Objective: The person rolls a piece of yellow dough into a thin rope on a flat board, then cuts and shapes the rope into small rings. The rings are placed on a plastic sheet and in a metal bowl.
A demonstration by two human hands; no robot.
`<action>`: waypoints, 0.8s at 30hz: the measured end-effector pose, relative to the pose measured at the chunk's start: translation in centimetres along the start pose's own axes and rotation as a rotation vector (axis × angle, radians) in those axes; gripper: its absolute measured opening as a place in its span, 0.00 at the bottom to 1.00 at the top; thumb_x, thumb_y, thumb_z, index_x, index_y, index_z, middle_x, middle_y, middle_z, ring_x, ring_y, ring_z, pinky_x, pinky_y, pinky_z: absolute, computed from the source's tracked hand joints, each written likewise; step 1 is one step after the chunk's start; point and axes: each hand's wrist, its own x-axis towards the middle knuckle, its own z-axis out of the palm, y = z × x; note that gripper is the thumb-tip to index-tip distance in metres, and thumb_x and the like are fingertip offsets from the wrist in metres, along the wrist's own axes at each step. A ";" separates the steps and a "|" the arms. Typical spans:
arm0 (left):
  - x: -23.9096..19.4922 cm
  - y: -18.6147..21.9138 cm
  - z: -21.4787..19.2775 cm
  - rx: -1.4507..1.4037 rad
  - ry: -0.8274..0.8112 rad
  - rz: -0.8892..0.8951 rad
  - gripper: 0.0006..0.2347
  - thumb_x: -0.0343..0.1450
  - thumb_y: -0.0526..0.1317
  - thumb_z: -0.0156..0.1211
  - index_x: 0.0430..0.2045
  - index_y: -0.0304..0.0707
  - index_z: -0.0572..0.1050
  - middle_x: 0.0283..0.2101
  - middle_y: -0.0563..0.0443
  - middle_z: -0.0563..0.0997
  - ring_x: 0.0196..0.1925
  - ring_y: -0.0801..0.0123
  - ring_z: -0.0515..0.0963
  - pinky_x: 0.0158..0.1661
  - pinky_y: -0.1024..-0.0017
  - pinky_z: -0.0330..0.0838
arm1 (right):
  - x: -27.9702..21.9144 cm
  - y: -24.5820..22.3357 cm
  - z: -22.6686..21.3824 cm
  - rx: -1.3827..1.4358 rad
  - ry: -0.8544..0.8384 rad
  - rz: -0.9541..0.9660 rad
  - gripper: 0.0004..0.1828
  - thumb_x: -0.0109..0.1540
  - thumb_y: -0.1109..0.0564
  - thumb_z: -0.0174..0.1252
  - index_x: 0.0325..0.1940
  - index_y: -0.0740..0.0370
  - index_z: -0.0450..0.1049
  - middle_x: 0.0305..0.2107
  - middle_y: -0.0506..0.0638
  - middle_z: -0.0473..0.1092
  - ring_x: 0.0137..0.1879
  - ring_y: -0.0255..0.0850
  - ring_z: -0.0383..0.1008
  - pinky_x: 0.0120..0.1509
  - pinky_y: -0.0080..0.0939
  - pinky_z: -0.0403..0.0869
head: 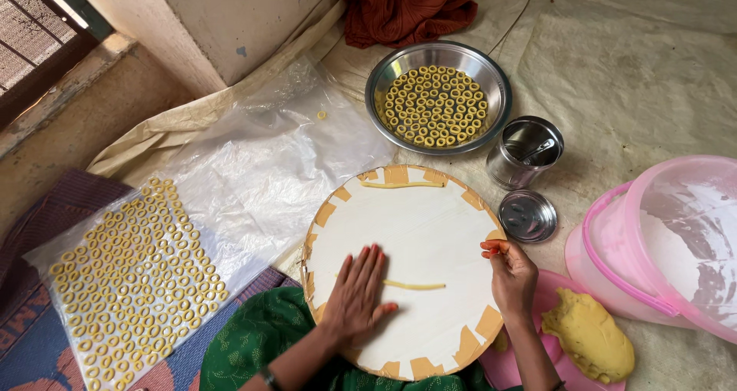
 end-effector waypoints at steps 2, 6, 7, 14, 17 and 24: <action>-1.0 0.4 -0.2 -0.028 -0.038 0.006 0.43 0.73 0.71 0.18 0.73 0.30 0.39 0.77 0.37 0.40 0.79 0.56 0.35 0.72 0.56 0.28 | -0.1 -0.1 0.1 -0.007 0.001 0.001 0.08 0.66 0.70 0.51 0.45 0.71 0.75 0.40 0.54 0.78 0.44 0.37 0.77 0.54 0.38 0.76; 0.4 -0.5 0.3 -0.203 -0.197 -0.045 0.43 0.72 0.71 0.17 0.74 0.33 0.38 0.79 0.38 0.38 0.80 0.56 0.34 0.73 0.55 0.26 | 0.0 0.0 0.3 -0.009 -0.004 0.013 0.08 0.66 0.70 0.51 0.45 0.71 0.75 0.40 0.54 0.77 0.45 0.38 0.77 0.54 0.38 0.76; 1.5 -1.0 0.6 -0.172 -0.159 -0.042 0.43 0.72 0.71 0.16 0.74 0.33 0.38 0.79 0.39 0.39 0.80 0.55 0.34 0.73 0.55 0.27 | 0.0 0.0 0.2 -0.005 -0.009 0.016 0.08 0.66 0.71 0.51 0.45 0.71 0.75 0.40 0.54 0.77 0.45 0.38 0.77 0.54 0.38 0.76; 13.4 -6.6 2.4 -0.059 0.040 -0.177 0.42 0.73 0.69 0.23 0.74 0.32 0.39 0.79 0.41 0.39 0.80 0.59 0.36 0.72 0.51 0.28 | 0.2 0.4 0.0 -0.012 0.011 0.037 0.08 0.66 0.70 0.51 0.45 0.72 0.76 0.39 0.54 0.77 0.44 0.37 0.77 0.54 0.38 0.76; 16.9 -8.4 2.6 -0.084 0.118 -0.248 0.41 0.74 0.68 0.25 0.74 0.32 0.40 0.79 0.42 0.39 0.80 0.58 0.36 0.72 0.50 0.28 | 0.5 0.4 -0.2 -0.007 0.013 0.037 0.08 0.66 0.70 0.51 0.45 0.72 0.76 0.40 0.55 0.77 0.45 0.37 0.77 0.55 0.39 0.77; 14.3 -6.9 1.8 -0.121 0.082 -0.163 0.40 0.75 0.67 0.25 0.74 0.32 0.41 0.79 0.42 0.40 0.80 0.59 0.37 0.73 0.52 0.28 | 0.5 0.2 -0.1 -0.022 0.014 0.033 0.08 0.66 0.70 0.51 0.45 0.72 0.75 0.39 0.54 0.77 0.44 0.37 0.77 0.54 0.39 0.77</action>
